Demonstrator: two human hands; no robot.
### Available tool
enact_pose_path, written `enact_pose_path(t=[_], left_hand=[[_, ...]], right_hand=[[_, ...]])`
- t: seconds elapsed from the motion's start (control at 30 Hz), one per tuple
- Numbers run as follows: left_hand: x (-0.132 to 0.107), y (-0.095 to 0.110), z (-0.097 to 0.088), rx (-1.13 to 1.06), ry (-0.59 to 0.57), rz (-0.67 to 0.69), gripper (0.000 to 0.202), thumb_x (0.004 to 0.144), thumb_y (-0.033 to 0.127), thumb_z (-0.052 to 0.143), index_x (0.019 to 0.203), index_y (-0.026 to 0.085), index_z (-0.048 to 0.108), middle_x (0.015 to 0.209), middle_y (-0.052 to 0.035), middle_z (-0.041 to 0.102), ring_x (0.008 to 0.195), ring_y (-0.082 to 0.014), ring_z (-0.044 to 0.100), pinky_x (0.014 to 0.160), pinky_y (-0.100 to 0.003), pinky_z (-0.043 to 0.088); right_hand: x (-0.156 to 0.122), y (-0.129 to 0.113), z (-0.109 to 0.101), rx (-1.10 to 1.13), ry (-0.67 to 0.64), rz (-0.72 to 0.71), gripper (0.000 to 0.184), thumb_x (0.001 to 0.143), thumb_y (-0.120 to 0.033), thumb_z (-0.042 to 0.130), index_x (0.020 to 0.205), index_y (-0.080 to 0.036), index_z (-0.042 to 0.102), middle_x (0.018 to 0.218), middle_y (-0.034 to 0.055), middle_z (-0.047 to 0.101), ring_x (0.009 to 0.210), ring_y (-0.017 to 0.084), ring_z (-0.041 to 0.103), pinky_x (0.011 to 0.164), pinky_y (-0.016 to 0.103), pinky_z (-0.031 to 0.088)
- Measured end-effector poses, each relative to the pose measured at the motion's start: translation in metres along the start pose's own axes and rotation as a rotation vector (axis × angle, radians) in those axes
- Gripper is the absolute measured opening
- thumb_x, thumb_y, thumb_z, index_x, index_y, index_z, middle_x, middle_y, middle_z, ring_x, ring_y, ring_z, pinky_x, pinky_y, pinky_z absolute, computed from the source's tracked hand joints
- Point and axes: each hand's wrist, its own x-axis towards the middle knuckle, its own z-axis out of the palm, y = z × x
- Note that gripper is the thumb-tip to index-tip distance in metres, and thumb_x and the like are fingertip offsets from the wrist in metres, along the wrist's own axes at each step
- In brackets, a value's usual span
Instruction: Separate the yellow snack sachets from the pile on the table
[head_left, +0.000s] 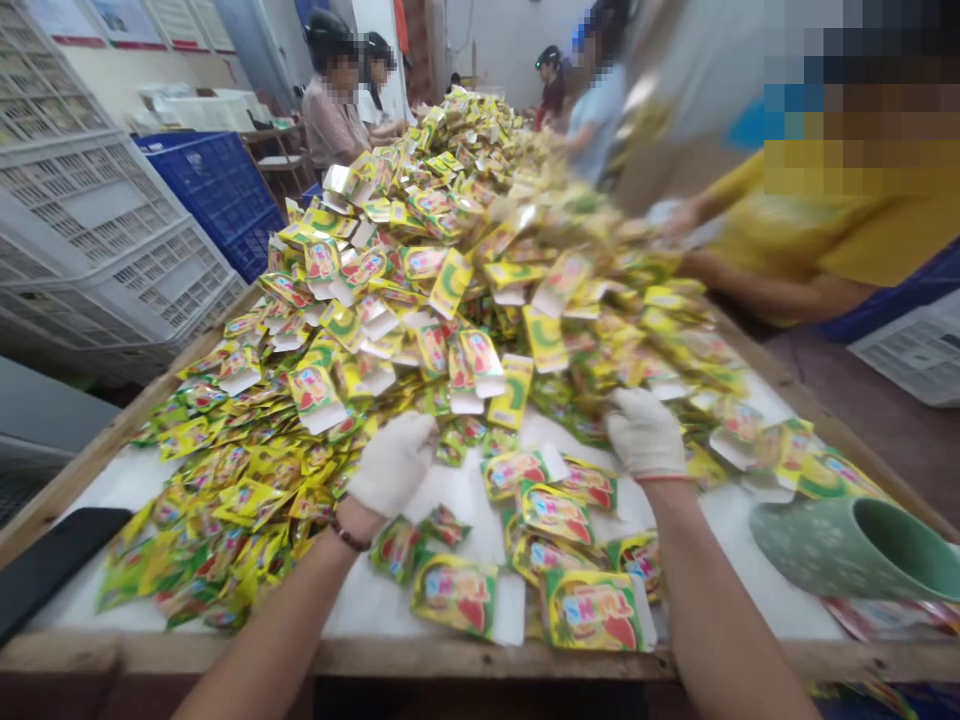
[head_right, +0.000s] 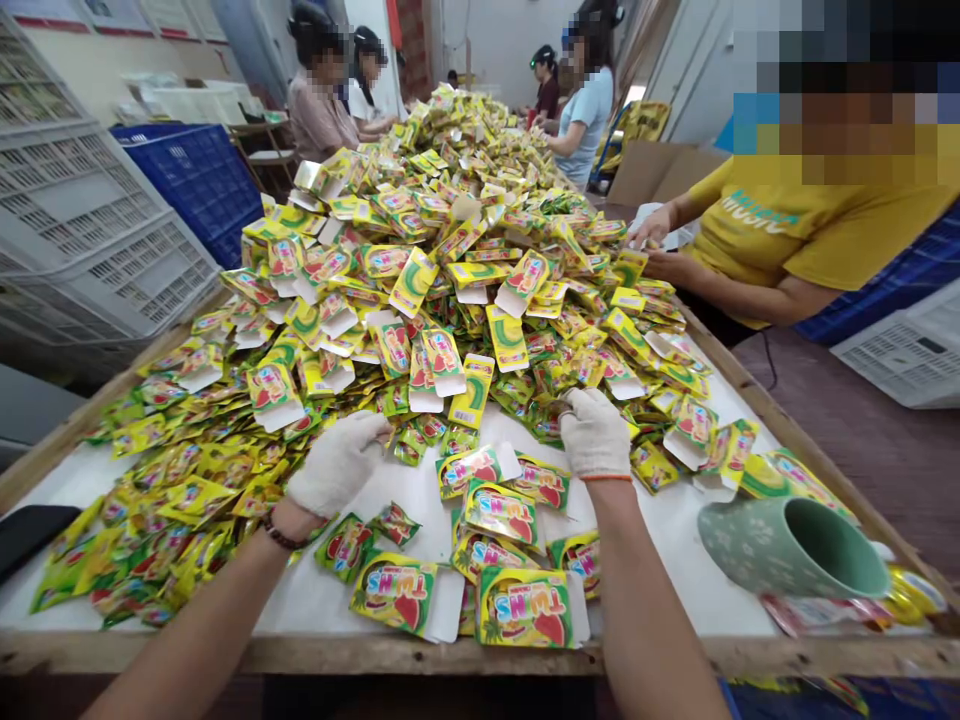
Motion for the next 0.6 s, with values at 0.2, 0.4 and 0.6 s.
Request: enact_pose_path(t=[0.2, 0.4, 0.6], left_hand=[[0.012, 0.004, 0.017, 0.066, -0.005, -0.126, 0.015, 0.079, 0.032, 0.058, 0.069, 0.020, 0.058, 0.078, -0.0066, 0.059, 0.080, -0.0233, 0.059, 0.070, -0.033, 0.043], [0.014, 0.019, 0.026, -0.178, 0.051, -0.205, 0.009, 0.077, 0.028, 0.058, 0.076, 0.020, 0.053, 0.070, 0.0005, 0.055, 0.068, -0.0154, 0.055, 0.063, -0.028, 0.042], [0.002, 0.043, 0.017, -1.327, -0.029, -0.431, 0.059, 0.066, 0.033, 0.071, 0.117, 0.021, 0.044, 0.074, 0.0040, 0.058, 0.058, -0.0117, 0.058, 0.057, -0.027, 0.049]], right_hand=[[-0.014, -0.028, -0.013, 0.599, -0.114, 0.213, 0.022, 0.078, -0.037, 0.053, 0.085, -0.019, 0.064, 0.062, 0.0003, 0.058, 0.055, 0.016, 0.051, 0.054, 0.028, 0.041], [-0.029, -0.062, -0.006, 0.946, -0.395, 0.272, 0.022, 0.074, -0.040, 0.062, 0.078, -0.018, 0.061, 0.053, -0.0049, 0.049, 0.045, 0.010, 0.042, 0.044, 0.022, 0.033], [-0.036, -0.081, -0.009, 1.157, -0.522, 0.237, 0.029, 0.075, -0.045, 0.066, 0.081, -0.017, 0.063, 0.065, -0.0004, 0.059, 0.053, 0.010, 0.049, 0.048, 0.022, 0.039]])
